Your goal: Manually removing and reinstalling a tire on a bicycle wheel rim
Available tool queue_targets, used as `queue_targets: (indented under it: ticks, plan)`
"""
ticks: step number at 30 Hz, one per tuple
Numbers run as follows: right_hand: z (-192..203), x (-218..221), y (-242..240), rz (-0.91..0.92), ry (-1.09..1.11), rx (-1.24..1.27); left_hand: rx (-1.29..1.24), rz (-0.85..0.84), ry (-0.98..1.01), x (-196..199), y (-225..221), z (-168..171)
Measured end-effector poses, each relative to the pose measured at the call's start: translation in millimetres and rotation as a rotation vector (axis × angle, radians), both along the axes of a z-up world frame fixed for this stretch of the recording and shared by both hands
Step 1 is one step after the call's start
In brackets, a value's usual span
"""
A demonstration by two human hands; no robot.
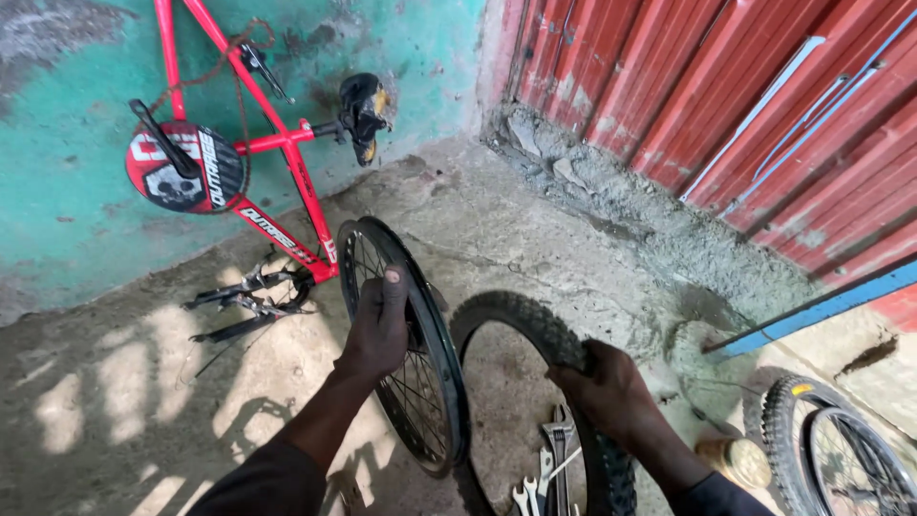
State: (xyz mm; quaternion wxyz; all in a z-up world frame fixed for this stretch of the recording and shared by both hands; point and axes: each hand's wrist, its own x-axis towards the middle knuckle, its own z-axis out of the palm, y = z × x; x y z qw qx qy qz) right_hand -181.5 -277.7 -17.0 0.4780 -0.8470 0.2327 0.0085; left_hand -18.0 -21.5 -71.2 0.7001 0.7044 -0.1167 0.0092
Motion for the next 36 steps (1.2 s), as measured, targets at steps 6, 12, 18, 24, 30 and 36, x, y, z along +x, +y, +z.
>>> queue_targets:
  ticks: [6,12,18,24,30,36]
  plan:
    - [9,10,-10,0.030,0.017,-0.411,0.061,0.161,0.363,-10,-35,-43]
    - [-14,20,-14,0.059,-0.139,-0.716,0.132,0.010,0.319,-37,-43,-21]
    - [-22,32,-35,0.046,0.058,-0.717,0.185,-0.018,0.355,-38,-46,-29]
    - [-7,26,-54,-0.047,0.147,-0.300,0.217,-0.093,0.347,-26,-42,-34]
    - [12,22,-32,-0.229,0.092,0.365,0.230,-0.143,0.419,1,-51,-93]
    - [-42,34,-43,-0.191,0.362,0.571,0.283,-0.157,0.335,-34,-43,-25]
